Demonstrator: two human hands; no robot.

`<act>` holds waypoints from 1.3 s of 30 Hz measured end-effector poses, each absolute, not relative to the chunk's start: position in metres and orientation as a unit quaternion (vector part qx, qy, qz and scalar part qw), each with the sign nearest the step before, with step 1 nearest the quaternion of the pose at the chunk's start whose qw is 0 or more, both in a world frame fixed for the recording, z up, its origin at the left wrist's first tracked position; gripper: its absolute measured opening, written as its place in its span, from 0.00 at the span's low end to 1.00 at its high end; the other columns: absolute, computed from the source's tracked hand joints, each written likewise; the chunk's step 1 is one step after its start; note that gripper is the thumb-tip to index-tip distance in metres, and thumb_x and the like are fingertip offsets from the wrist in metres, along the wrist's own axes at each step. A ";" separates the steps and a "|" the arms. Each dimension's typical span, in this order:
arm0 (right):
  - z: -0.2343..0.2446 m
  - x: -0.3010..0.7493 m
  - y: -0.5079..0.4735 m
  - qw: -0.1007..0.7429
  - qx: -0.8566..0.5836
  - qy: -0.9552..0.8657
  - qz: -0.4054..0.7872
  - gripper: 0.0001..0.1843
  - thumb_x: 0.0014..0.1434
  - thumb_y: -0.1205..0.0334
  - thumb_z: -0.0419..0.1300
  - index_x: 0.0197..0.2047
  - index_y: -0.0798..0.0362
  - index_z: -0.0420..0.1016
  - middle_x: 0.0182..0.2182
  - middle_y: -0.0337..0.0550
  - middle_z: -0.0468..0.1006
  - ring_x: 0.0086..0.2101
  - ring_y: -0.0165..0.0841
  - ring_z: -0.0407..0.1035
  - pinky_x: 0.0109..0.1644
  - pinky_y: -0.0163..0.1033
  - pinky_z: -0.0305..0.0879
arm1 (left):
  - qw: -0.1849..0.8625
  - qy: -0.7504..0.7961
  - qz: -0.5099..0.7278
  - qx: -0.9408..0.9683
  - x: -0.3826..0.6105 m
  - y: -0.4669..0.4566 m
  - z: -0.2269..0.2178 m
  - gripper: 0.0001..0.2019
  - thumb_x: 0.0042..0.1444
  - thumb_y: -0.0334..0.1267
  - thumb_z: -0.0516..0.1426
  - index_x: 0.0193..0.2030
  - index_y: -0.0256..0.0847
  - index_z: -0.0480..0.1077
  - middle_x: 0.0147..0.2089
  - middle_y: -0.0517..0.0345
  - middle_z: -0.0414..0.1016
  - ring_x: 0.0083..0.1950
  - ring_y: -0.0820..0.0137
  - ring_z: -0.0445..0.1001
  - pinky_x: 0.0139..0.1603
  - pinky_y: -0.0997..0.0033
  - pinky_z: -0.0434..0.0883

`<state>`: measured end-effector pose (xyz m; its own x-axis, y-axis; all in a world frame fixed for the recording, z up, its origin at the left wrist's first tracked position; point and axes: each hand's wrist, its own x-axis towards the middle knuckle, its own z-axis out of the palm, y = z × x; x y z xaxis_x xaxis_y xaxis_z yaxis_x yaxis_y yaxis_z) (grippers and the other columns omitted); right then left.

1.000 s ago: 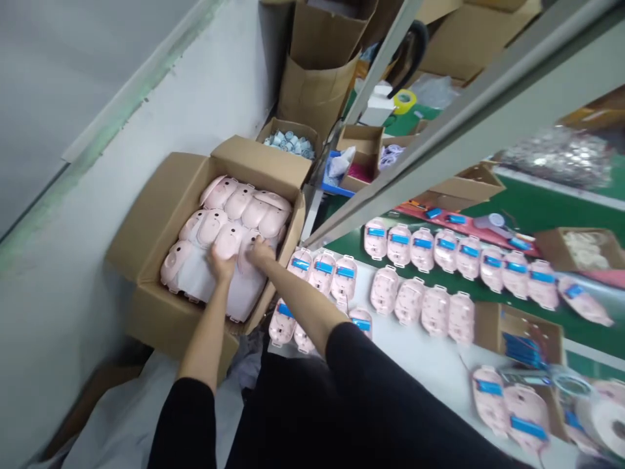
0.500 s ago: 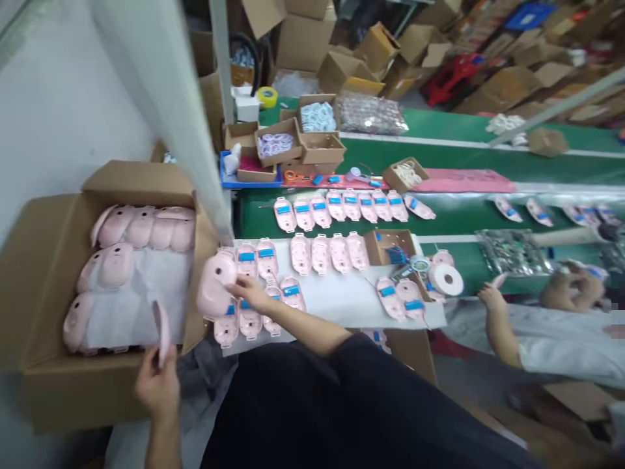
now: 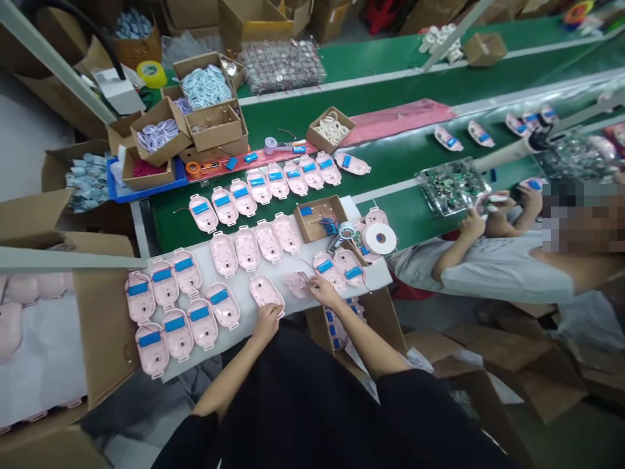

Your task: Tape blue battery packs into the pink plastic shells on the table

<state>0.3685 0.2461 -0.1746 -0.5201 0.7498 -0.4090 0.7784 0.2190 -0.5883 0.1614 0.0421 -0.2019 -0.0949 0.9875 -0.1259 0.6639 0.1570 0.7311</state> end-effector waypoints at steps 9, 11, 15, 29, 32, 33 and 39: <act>-0.212 0.356 0.257 0.075 0.580 0.711 -0.390 0.19 0.66 0.65 0.60 0.59 0.56 0.76 0.47 0.52 0.83 0.47 0.40 0.78 0.55 0.41 0.71 | 0.362 0.641 0.137 0.662 0.160 0.077 -0.217 0.25 0.59 0.22 0.53 0.60 0.43 0.75 0.51 0.49 0.79 0.54 0.60 0.75 0.58 0.57 0.73; -0.212 0.350 0.255 0.074 0.579 0.707 -0.398 0.17 0.68 0.66 0.57 0.57 0.56 0.78 0.48 0.52 0.84 0.49 0.40 0.78 0.56 0.41 0.70 | 0.363 0.642 0.122 0.664 0.143 0.068 -0.207 0.24 0.58 0.22 0.55 0.57 0.46 0.77 0.51 0.52 0.79 0.54 0.62 0.75 0.58 0.59 0.72; -0.212 0.340 0.245 0.057 0.561 0.697 -0.444 0.16 0.70 0.63 0.54 0.54 0.54 0.79 0.49 0.49 0.84 0.47 0.37 0.78 0.53 0.37 0.70 | 0.315 0.714 0.098 0.618 0.117 0.047 -0.186 0.26 0.56 0.22 0.54 0.58 0.46 0.75 0.56 0.47 0.77 0.60 0.58 0.73 0.66 0.52 0.68; -0.212 0.376 0.253 0.046 0.604 0.714 -0.350 0.19 0.70 0.63 0.50 0.59 0.58 0.73 0.54 0.55 0.79 0.54 0.41 0.73 0.58 0.39 0.66 | 0.252 0.781 0.000 0.571 0.126 0.073 -0.185 0.24 0.57 0.27 0.55 0.60 0.45 0.74 0.77 0.44 0.57 0.79 0.50 0.51 0.74 0.40 0.55; -0.210 0.375 0.250 0.076 0.586 0.711 -0.381 0.22 0.72 0.59 0.52 0.65 0.54 0.69 0.50 0.51 0.82 0.50 0.42 0.76 0.54 0.39 0.68 | 0.249 0.787 0.005 0.565 0.132 0.084 -0.188 0.16 0.61 0.37 0.57 0.55 0.40 0.75 0.75 0.35 0.59 0.78 0.47 0.53 0.74 0.37 0.54; -0.209 0.374 0.249 0.086 0.581 0.709 -0.390 0.23 0.72 0.58 0.53 0.66 0.54 0.68 0.49 0.50 0.83 0.49 0.42 0.77 0.53 0.39 0.68 | 0.252 0.779 0.004 0.574 0.136 0.090 -0.190 0.16 0.63 0.42 0.57 0.54 0.39 0.75 0.75 0.34 0.59 0.77 0.45 0.54 0.73 0.34 0.53; -0.206 0.375 0.254 0.100 0.584 0.717 -0.366 0.23 0.72 0.62 0.54 0.68 0.52 0.68 0.54 0.52 0.82 0.53 0.43 0.76 0.56 0.39 0.66 | 0.297 0.660 0.017 0.690 0.147 0.131 -0.205 0.18 0.58 0.37 0.58 0.55 0.41 0.74 0.73 0.43 0.65 0.78 0.53 0.52 0.78 0.41 0.43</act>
<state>0.3745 0.2543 -0.2060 -0.2969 0.7648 -0.5718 0.9118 0.0492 -0.4076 0.1469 0.1315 -0.2047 0.1281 0.9204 -0.3694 0.9007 0.0480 0.4318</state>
